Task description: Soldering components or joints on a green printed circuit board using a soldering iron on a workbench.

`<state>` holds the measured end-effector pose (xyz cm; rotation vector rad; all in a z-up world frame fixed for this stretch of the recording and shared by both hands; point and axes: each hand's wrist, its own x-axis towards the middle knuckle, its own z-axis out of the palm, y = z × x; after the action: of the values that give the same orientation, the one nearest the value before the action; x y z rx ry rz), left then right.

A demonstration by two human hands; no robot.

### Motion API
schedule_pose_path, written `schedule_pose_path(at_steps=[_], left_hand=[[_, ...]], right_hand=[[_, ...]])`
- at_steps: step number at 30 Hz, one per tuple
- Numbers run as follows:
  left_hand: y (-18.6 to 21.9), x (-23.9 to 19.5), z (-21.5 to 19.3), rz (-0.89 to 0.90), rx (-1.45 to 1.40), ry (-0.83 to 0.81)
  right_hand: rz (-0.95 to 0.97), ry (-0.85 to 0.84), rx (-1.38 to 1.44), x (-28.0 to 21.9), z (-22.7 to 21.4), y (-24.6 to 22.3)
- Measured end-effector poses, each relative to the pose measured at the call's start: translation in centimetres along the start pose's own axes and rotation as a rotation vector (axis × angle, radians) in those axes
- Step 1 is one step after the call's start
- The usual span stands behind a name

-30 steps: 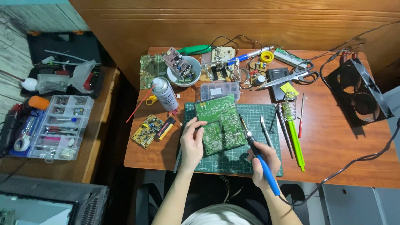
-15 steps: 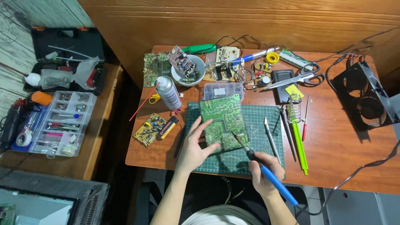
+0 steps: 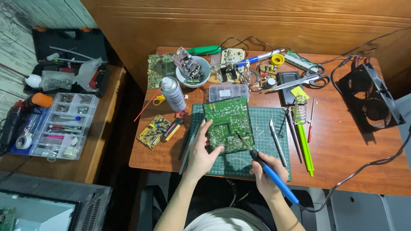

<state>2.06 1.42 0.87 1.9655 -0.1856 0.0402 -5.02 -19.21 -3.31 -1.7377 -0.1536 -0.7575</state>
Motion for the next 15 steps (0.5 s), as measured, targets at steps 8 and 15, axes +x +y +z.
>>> schedule_pose_path(at_steps=[8, 15], left_hand=[[-1.2, 0.0, -0.3, 0.018, -0.001, -0.033], [-0.5, 0.0, -0.8, 0.082, -0.063, -0.056]], right_hand=[[0.007, -0.012, -0.03, -0.8, 0.2, 0.3], [0.049, 0.073, -0.079, -1.5, 0.4, 1.2]])
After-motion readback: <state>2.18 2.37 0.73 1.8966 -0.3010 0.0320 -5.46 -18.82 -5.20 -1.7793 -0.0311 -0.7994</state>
